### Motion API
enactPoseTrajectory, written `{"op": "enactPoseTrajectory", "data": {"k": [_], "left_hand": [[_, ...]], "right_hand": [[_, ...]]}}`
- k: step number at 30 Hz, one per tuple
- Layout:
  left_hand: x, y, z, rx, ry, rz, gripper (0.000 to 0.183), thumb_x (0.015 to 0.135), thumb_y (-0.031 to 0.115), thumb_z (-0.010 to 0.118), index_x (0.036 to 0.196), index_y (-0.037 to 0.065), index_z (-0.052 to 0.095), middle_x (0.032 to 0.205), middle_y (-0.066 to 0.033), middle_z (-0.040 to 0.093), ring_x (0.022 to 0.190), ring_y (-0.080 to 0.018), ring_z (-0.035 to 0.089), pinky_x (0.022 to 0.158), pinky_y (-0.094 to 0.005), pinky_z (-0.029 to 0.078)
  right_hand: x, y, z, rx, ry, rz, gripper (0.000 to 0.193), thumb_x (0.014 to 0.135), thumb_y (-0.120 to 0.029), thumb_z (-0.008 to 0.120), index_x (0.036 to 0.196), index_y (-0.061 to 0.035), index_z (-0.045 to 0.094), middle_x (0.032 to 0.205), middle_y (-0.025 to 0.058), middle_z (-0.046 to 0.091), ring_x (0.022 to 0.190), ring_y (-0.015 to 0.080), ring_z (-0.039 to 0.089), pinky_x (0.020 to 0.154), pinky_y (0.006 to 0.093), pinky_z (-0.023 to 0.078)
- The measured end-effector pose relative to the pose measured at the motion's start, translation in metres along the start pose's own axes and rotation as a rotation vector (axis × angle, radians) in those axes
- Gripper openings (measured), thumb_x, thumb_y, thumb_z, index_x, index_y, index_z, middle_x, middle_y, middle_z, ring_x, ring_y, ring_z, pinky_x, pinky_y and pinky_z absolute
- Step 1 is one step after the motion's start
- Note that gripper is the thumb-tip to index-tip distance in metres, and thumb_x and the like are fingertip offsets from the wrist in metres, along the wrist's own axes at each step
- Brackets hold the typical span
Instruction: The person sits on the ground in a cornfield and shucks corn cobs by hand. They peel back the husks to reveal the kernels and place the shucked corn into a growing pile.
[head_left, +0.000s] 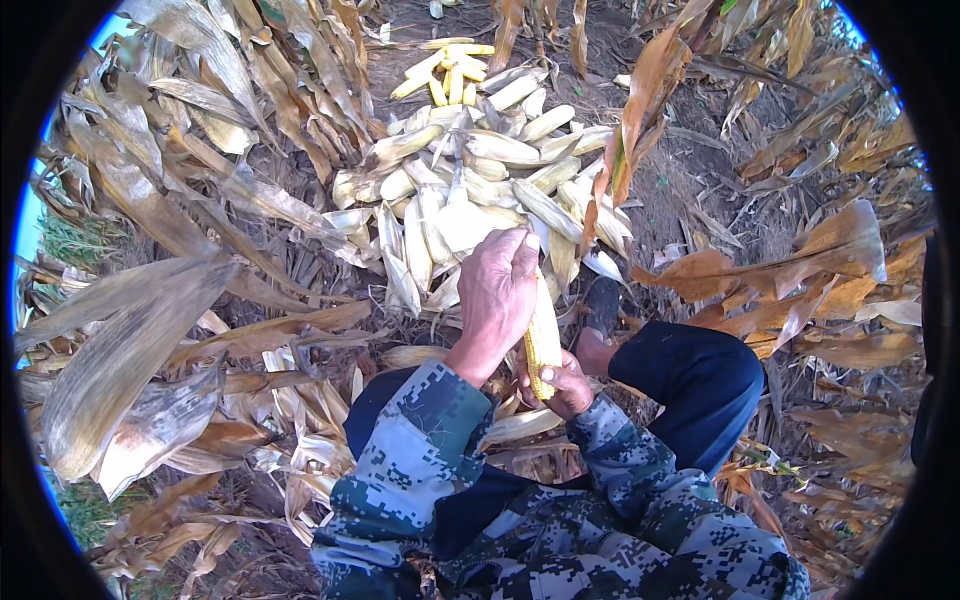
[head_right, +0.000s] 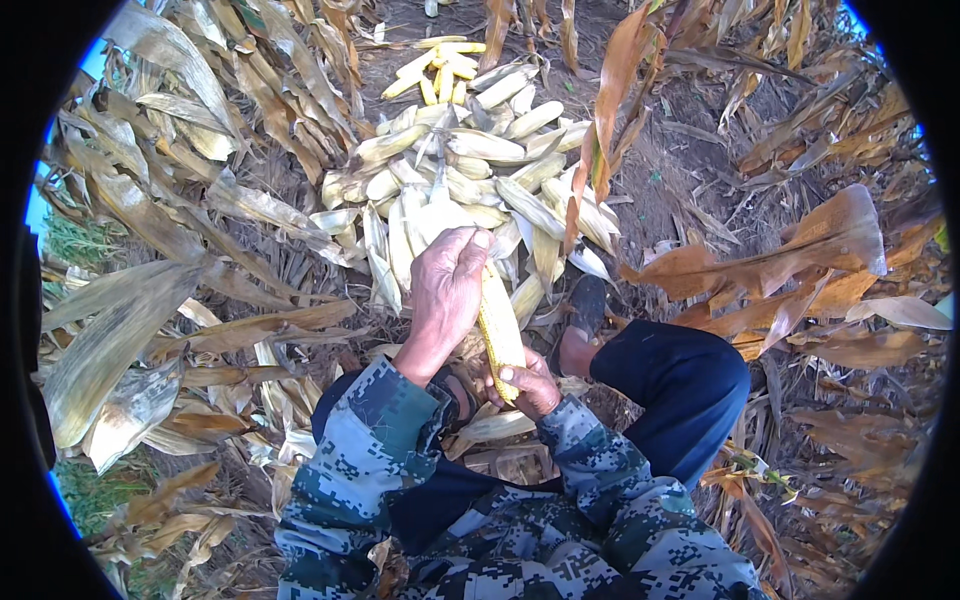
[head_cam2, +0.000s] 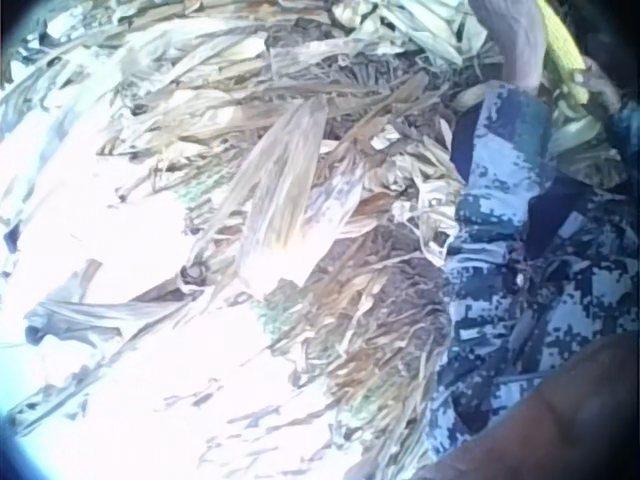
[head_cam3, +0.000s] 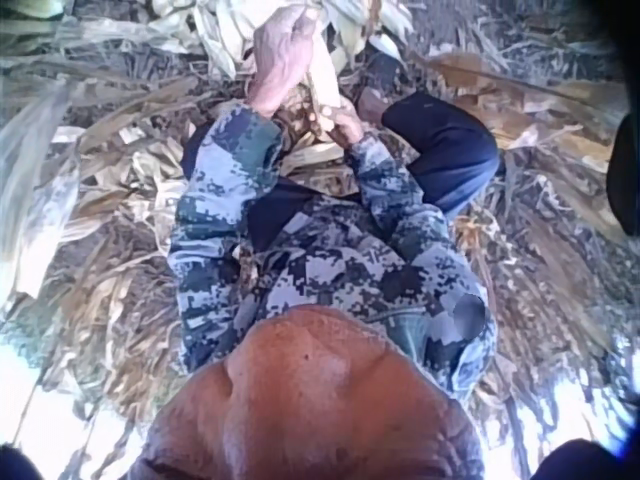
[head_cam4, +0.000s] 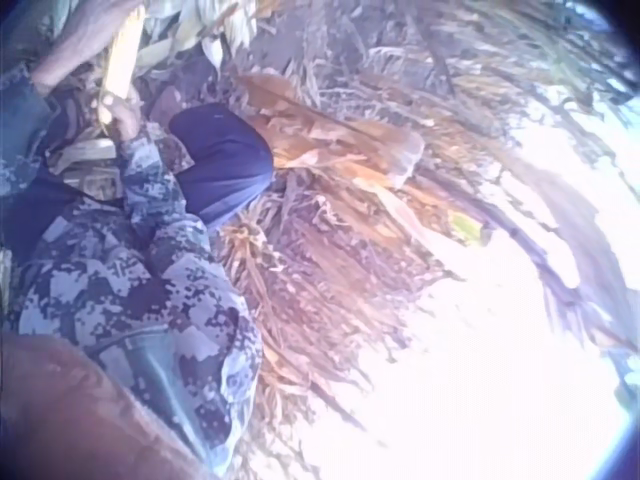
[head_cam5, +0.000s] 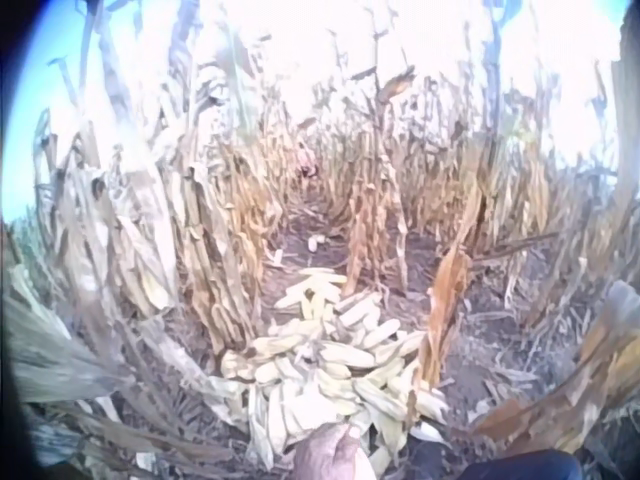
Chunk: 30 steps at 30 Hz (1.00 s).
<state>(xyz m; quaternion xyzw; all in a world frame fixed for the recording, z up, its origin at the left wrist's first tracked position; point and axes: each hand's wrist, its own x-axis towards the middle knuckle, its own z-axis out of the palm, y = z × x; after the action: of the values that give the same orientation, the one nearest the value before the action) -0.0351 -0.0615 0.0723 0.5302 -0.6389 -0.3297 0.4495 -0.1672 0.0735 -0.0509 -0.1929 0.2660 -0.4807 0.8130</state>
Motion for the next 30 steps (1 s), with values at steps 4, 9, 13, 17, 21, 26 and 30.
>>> {"op": "enactPoseTrajectory", "data": {"k": [4, 9, 13, 17, 21, 26, 30], "left_hand": [[0.005, 0.029, -0.017, 0.395, 0.091, 0.473, 0.018, 0.084, 0.008, 0.069, 0.102, 0.005, 0.072, 0.104, -0.0090, 0.069, 0.103, -0.0305, 0.061, 0.093, -0.0438, 0.043], [-0.005, 0.018, -0.012, 0.550, -0.133, 0.380, 0.026, 0.082, 0.008, 0.067, 0.107, 0.004, 0.072, 0.099, -0.0095, 0.066, 0.098, -0.0308, 0.060, 0.091, -0.0426, 0.044], [-0.009, 0.014, -0.015, 0.583, -0.186, 0.344, 0.030, 0.083, 0.009, 0.066, 0.112, 0.004, 0.070, 0.099, -0.0113, 0.063, 0.099, -0.0309, 0.060, 0.090, -0.0438, 0.044], [-0.003, 0.021, -0.022, 0.547, -0.134, 0.307, 0.029, 0.085, 0.011, 0.068, 0.113, 0.004, 0.069, 0.099, -0.0118, 0.066, 0.097, -0.0318, 0.062, 0.088, -0.0445, 0.045], [0.003, 0.021, -0.018, 0.513, -0.068, 0.338, 0.026, 0.086, 0.012, 0.069, 0.110, 0.003, 0.069, 0.097, -0.0127, 0.067, 0.091, -0.0328, 0.062, 0.085, -0.0448, 0.046], [-0.003, 0.018, -0.016, 0.564, -0.202, 0.327, 0.025, 0.087, 0.016, 0.068, 0.109, 0.003, 0.069, 0.094, -0.0132, 0.066, 0.089, -0.0327, 0.062, 0.083, -0.0454, 0.046], [-0.023, 0.017, -0.007, 0.740, -0.532, 0.362, 0.024, 0.089, 0.014, 0.061, 0.109, 0.003, 0.069, 0.094, -0.0153, 0.068, 0.089, -0.0330, 0.066, 0.083, -0.0460, 0.048]], "right_hand": [[-0.002, 0.031, -0.018, 0.108, 0.246, 0.165, 0.040, 0.093, -0.036, 0.070, 0.114, -0.0028, 0.062, 0.082, 0.0074, 0.064, 0.062, 0.0172, 0.059, 0.053, 0.0291, 0.047], [0.018, 0.068, -0.034, 0.006, 0.714, 0.439, 0.030, 0.095, -0.036, 0.070, 0.103, -0.0093, 0.060, 0.077, 0.0057, 0.064, 0.057, 0.0164, 0.058, 0.047, 0.0291, 0.043], [0.067, 0.048, -0.040, -0.068, 0.630, 0.389, 0.027, 0.097, -0.036, 0.066, 0.100, -0.0100, 0.062, 0.079, 0.0048, 0.064, 0.061, 0.0171, 0.061, 0.054, 0.0311, 0.050], [0.189, -0.040, 0.008, -0.198, 0.352, -0.201, 0.041, 0.098, -0.036, 0.068, 0.123, -0.0055, 0.057, 0.112, 0.0117, 0.061, 0.095, 0.0207, 0.062, 0.083, 0.0348, 0.054], [0.302, -0.143, 0.030, -0.229, 0.317, -0.328, 0.081, 0.092, -0.024, 0.077, 0.154, 0.0005, 0.032, 0.120, 0.0123, 0.063, 0.100, 0.0244, 0.064, 0.086, 0.0423, 0.058], [0.287, -0.113, -0.006, -0.586, 0.454, -0.185, 0.072, 0.088, -0.014, 0.077, 0.148, 0.0045, 0.041, 0.111, 0.0128, 0.066, 0.090, 0.0212, 0.068, 0.075, 0.0356, 0.060], [0.198, -0.004, -0.110, -0.645, 0.511, -0.254, 0.036, 0.086, -0.011, 0.076, 0.116, 0.0042, 0.063, 0.094, 0.0105, 0.069, 0.079, 0.0188, 0.068, 0.068, 0.0320, 0.057]]}}
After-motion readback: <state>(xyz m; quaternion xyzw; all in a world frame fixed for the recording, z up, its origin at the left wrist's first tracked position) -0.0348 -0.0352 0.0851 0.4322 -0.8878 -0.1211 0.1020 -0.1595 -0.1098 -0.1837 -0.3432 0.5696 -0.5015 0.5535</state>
